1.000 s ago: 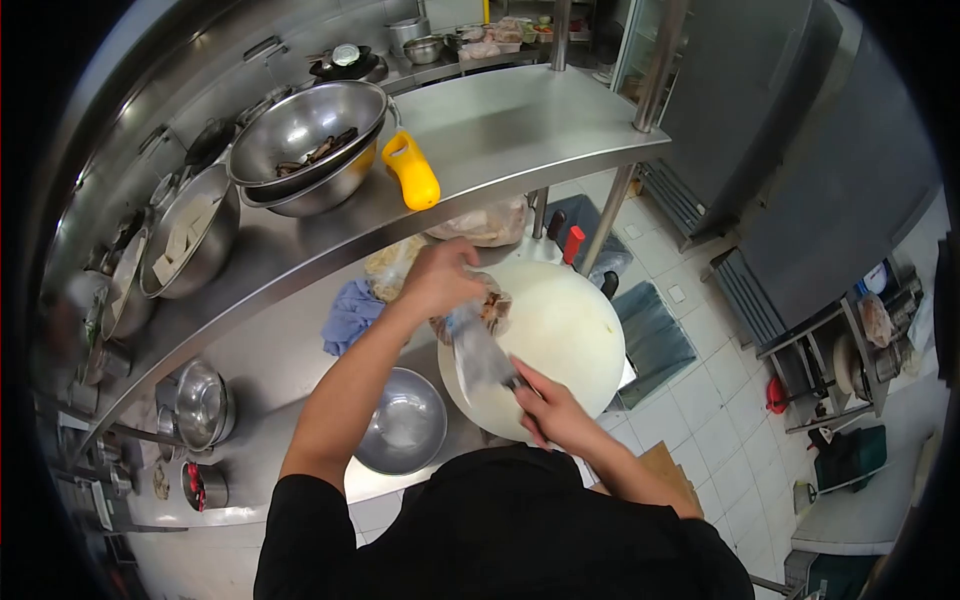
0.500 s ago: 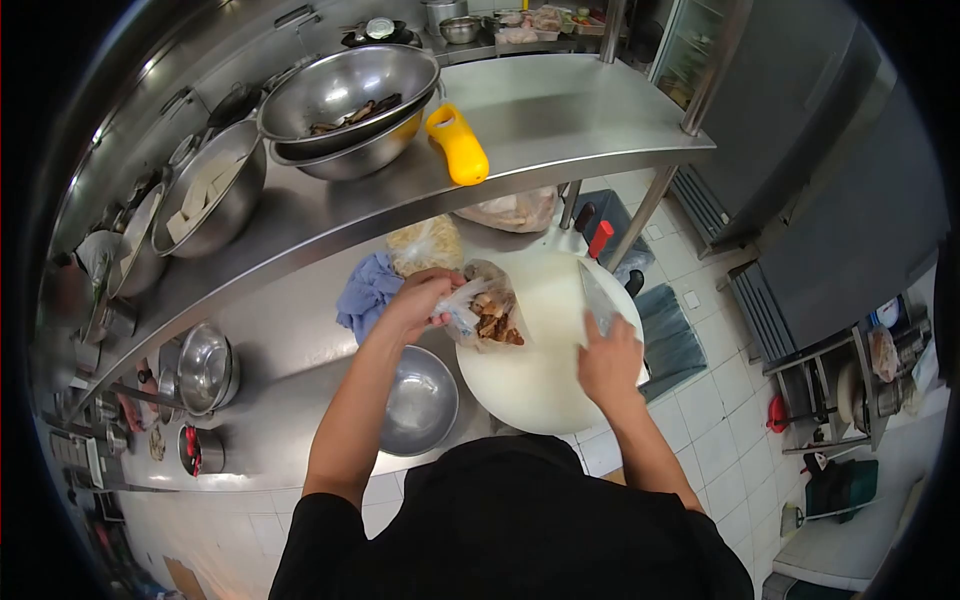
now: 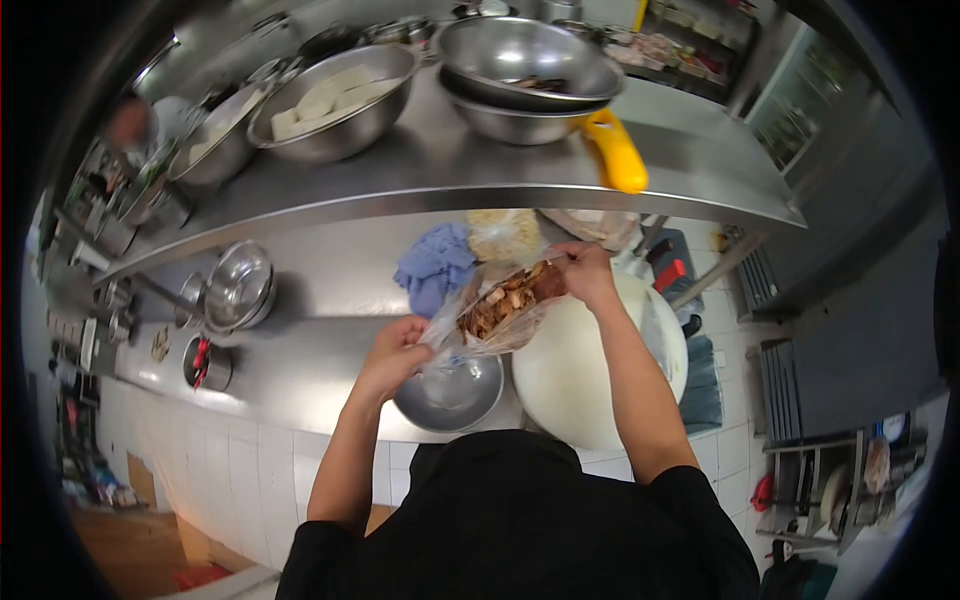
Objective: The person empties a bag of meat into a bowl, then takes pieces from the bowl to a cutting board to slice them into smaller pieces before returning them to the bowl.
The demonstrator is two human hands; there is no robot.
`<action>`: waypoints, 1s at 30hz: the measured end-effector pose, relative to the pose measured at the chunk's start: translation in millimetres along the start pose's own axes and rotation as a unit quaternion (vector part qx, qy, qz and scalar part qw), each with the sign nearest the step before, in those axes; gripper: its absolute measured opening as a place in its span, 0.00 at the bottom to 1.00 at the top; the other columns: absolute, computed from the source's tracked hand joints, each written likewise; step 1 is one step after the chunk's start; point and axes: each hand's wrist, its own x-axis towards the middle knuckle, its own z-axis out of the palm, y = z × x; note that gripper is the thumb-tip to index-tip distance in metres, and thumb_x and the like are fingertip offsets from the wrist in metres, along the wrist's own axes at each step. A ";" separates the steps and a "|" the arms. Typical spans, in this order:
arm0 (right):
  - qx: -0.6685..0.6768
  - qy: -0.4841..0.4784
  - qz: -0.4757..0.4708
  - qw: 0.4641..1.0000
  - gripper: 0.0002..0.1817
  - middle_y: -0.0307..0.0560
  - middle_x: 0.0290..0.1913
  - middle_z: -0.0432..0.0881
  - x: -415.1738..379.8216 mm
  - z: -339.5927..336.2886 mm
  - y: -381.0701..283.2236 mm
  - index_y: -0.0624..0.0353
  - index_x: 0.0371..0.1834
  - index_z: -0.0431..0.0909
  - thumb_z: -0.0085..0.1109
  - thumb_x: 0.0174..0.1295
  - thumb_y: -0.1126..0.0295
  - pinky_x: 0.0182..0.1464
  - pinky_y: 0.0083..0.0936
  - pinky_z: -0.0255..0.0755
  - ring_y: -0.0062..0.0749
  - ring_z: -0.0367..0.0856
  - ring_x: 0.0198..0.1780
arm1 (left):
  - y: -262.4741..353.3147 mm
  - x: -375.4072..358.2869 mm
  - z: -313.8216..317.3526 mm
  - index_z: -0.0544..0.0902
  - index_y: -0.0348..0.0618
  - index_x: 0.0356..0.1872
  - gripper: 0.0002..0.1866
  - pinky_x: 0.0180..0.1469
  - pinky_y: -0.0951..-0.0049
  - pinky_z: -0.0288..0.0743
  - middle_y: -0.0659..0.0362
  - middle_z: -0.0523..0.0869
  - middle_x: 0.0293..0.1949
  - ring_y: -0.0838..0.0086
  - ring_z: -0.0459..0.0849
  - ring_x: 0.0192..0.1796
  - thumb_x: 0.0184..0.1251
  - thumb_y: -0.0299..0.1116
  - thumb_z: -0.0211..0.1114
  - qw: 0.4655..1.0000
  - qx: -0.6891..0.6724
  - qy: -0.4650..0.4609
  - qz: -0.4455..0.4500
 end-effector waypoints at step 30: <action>-0.139 -0.261 -0.234 0.926 0.08 0.53 0.43 0.88 -76.6 153.0 -28.9 0.60 0.48 0.88 0.66 0.72 0.68 0.48 0.42 0.84 0.54 0.90 0.44 | -60.1 8.4 -20.8 0.90 0.40 0.42 0.11 0.43 0.62 0.83 0.50 0.92 0.34 0.61 0.91 0.37 0.74 0.38 0.73 0.919 0.367 0.095 0.108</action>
